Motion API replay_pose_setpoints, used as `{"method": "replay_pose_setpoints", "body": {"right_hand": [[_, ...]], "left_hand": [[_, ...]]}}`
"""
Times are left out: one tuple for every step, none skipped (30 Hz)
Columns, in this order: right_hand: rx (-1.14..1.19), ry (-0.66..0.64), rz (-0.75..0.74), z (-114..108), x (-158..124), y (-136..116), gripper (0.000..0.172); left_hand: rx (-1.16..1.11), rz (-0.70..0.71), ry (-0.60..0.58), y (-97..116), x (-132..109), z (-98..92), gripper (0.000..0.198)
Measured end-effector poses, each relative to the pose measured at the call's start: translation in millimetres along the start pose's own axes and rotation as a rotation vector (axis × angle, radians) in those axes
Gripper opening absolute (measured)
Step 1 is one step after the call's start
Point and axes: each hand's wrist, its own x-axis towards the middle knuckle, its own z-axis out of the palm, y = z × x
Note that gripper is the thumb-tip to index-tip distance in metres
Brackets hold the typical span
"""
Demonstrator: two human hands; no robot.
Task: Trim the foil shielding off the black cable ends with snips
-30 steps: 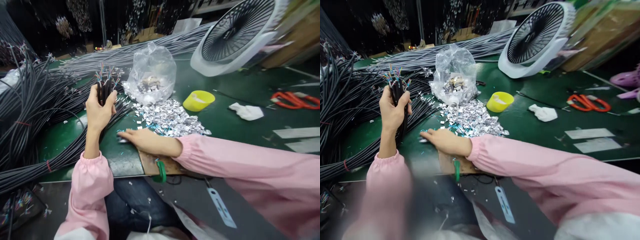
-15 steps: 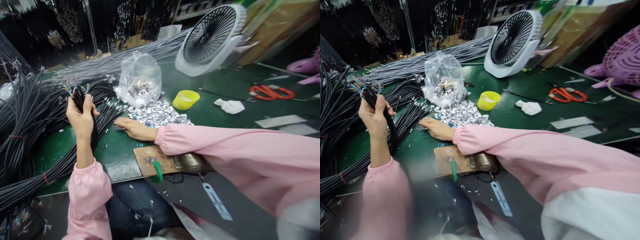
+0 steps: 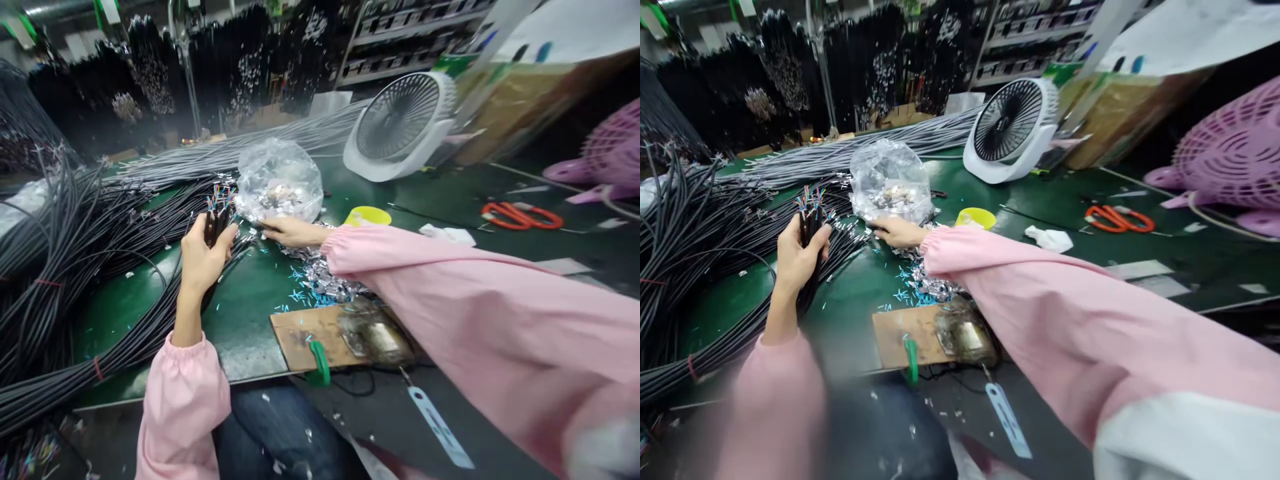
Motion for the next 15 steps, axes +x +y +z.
{"method": "replay_pose_setpoints", "body": {"right_hand": [[-0.012,0.001,0.023,1.7,5.6,2.5,0.035],[-0.026,0.003,0.050,2.6,11.1,6.2,0.035],[-0.039,0.005,0.079,2.3,16.2,10.8,0.034],[-0.052,0.005,0.109,0.7,20.8,16.3,0.034],[-0.065,0.004,0.138,-2.3,24.8,22.1,0.033],[-0.077,0.002,0.164,-6.4,27.9,27.9,0.033],[-0.090,0.000,0.185,-11.5,30.0,33.2,0.033],[-0.103,-0.003,0.202,-17.4,30.7,37.4,0.033],[-0.116,-0.009,0.212,-23.5,29.8,40.0,0.031],[-0.129,-0.019,0.217,-29.5,27.1,40.4,0.028],[-0.139,-0.034,0.215,-34.9,22.3,38.2,0.025],[-0.146,-0.053,0.204,-39.0,15.3,33.0,0.023],[-0.146,-0.079,0.183,-41.4,6.3,24.8,0.022],[-0.138,-0.111,0.152,-41.8,-4.4,13.8,0.022],[-0.117,-0.149,0.102,-39.9,-16.4,0.7,0.024]], "left_hand": [[0.006,0.001,0.001,-0.2,0.1,-0.2,0.023],[0.011,0.002,0.002,-0.6,0.2,-0.4,0.023],[0.017,0.004,0.000,-1.0,0.4,-0.6,0.022],[0.024,0.007,-0.001,-1.5,0.6,-0.6,0.021],[0.034,0.010,-0.003,-2.1,0.8,-0.4,0.021],[0.043,0.013,-0.006,-2.6,0.9,0.0,0.021],[0.053,0.013,-0.009,-3.0,1.0,0.5,0.020],[0.061,0.010,-0.015,-3.3,1.0,1.3,0.020],[0.071,0.003,-0.024,-3.5,1.0,2.3,0.020],[0.088,-0.006,-0.035,-3.5,0.8,3.4,0.020],[0.119,-0.014,-0.047,-3.4,0.7,4.7,0.020],[0.162,-0.020,-0.058,-3.2,0.5,6.0,0.020],[0.211,-0.024,-0.066,-3.0,0.4,7.3,0.021],[0.258,-0.026,-0.069,-2.9,0.4,8.4,0.021],[0.297,-0.027,-0.068,-3.0,0.5,9.4,0.021]]}}
